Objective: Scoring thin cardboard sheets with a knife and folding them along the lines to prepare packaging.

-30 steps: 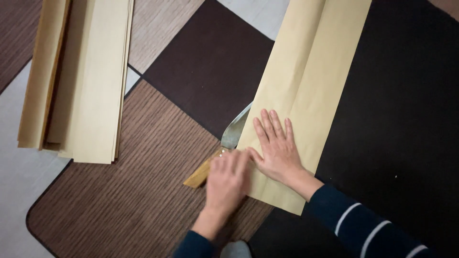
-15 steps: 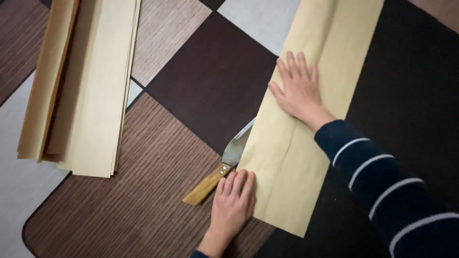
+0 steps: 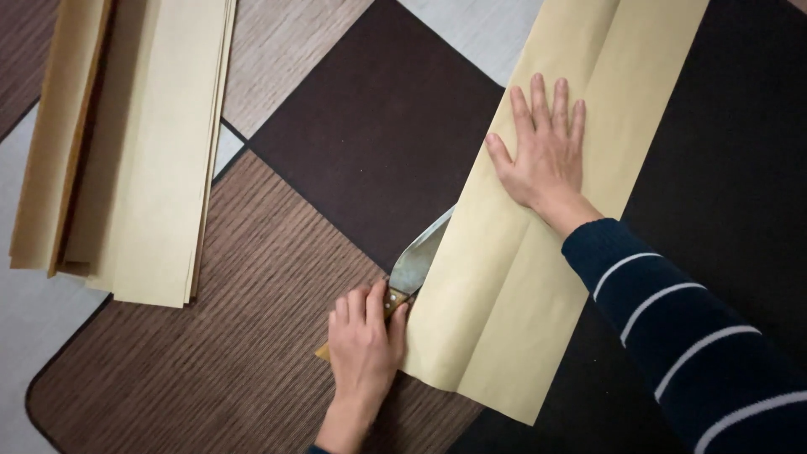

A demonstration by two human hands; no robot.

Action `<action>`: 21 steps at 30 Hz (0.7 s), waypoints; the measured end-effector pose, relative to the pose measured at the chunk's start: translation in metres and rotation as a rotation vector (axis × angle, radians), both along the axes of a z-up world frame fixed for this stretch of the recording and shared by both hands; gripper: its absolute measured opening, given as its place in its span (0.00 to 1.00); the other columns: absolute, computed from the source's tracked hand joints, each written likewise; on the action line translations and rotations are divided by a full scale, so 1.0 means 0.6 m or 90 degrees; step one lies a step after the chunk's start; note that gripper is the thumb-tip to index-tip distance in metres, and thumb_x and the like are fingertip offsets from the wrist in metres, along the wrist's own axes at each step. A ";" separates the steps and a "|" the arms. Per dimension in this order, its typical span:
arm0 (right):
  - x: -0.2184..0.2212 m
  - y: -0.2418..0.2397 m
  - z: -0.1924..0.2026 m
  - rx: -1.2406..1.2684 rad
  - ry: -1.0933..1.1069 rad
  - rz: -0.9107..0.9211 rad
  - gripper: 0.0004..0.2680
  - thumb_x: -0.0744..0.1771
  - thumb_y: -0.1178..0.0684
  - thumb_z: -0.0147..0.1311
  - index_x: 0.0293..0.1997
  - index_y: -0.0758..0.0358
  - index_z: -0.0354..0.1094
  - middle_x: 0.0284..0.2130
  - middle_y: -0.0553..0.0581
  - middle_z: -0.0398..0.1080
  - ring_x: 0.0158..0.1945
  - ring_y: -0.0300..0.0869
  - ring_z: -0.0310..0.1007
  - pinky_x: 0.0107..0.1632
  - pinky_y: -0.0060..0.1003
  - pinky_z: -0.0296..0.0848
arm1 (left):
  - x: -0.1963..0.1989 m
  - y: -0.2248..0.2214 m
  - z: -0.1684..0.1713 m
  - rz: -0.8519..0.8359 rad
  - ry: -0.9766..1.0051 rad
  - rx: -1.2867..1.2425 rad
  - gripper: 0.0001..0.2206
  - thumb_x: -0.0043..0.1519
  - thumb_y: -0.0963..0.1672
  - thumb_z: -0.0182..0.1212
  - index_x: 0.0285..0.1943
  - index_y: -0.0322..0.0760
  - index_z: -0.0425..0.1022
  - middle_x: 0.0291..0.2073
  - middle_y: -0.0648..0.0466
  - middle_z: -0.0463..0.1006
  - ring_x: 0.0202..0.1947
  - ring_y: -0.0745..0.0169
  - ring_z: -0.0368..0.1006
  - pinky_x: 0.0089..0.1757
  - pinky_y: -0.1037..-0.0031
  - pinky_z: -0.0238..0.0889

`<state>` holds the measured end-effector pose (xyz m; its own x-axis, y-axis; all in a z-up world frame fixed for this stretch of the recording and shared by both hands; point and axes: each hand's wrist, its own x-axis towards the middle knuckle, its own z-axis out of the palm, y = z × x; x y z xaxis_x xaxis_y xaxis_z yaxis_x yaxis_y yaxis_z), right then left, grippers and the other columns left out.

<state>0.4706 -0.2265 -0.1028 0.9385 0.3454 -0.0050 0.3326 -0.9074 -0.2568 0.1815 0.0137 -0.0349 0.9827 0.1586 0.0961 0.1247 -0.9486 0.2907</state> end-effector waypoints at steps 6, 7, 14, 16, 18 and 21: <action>0.002 -0.003 -0.008 -0.011 0.003 0.011 0.32 0.76 0.32 0.37 0.90 0.67 0.47 0.88 0.73 0.38 0.88 0.67 0.24 0.82 0.71 0.25 | -0.033 0.008 -0.001 0.001 0.029 -0.043 0.21 0.67 0.47 0.72 0.64 0.30 0.80 0.51 0.46 0.79 0.44 0.54 0.73 0.44 0.64 0.67; 0.001 -0.002 -0.006 -0.011 0.004 0.010 0.32 0.76 0.32 0.37 0.90 0.67 0.47 0.88 0.73 0.38 0.88 0.67 0.24 0.82 0.71 0.25 | -0.033 0.005 0.001 0.000 0.030 -0.044 0.21 0.67 0.47 0.72 0.64 0.30 0.80 0.51 0.46 0.79 0.44 0.54 0.73 0.44 0.64 0.67; 0.002 -0.002 -0.004 -0.009 0.002 0.014 0.32 0.77 0.33 0.38 0.90 0.69 0.47 0.88 0.73 0.36 0.88 0.67 0.23 0.82 0.70 0.24 | -0.033 -0.009 -0.003 0.051 0.040 -0.060 0.20 0.67 0.48 0.72 0.64 0.31 0.81 0.52 0.47 0.78 0.46 0.54 0.72 0.45 0.64 0.66; 0.001 -0.002 -0.002 -0.010 0.002 0.012 0.32 0.76 0.33 0.38 0.90 0.67 0.46 0.88 0.73 0.36 0.88 0.67 0.24 0.82 0.70 0.25 | -0.034 -0.012 -0.011 0.064 0.055 -0.059 0.21 0.67 0.49 0.72 0.64 0.32 0.81 0.53 0.48 0.78 0.48 0.54 0.73 0.47 0.63 0.67; 0.002 0.000 0.003 -0.016 0.018 0.011 0.32 0.77 0.33 0.36 0.90 0.67 0.45 0.88 0.72 0.36 0.88 0.66 0.23 0.82 0.69 0.23 | -0.030 -0.015 -0.017 0.062 0.074 -0.033 0.22 0.68 0.50 0.70 0.66 0.31 0.82 0.53 0.47 0.78 0.50 0.55 0.73 0.47 0.63 0.67; 0.003 -0.001 -0.002 -0.016 0.027 0.007 0.31 0.77 0.34 0.33 0.90 0.67 0.44 0.88 0.72 0.36 0.88 0.64 0.21 0.83 0.68 0.22 | -0.015 -0.019 -0.012 0.058 0.062 -0.048 0.21 0.68 0.48 0.69 0.65 0.31 0.81 0.51 0.47 0.77 0.49 0.54 0.71 0.48 0.62 0.66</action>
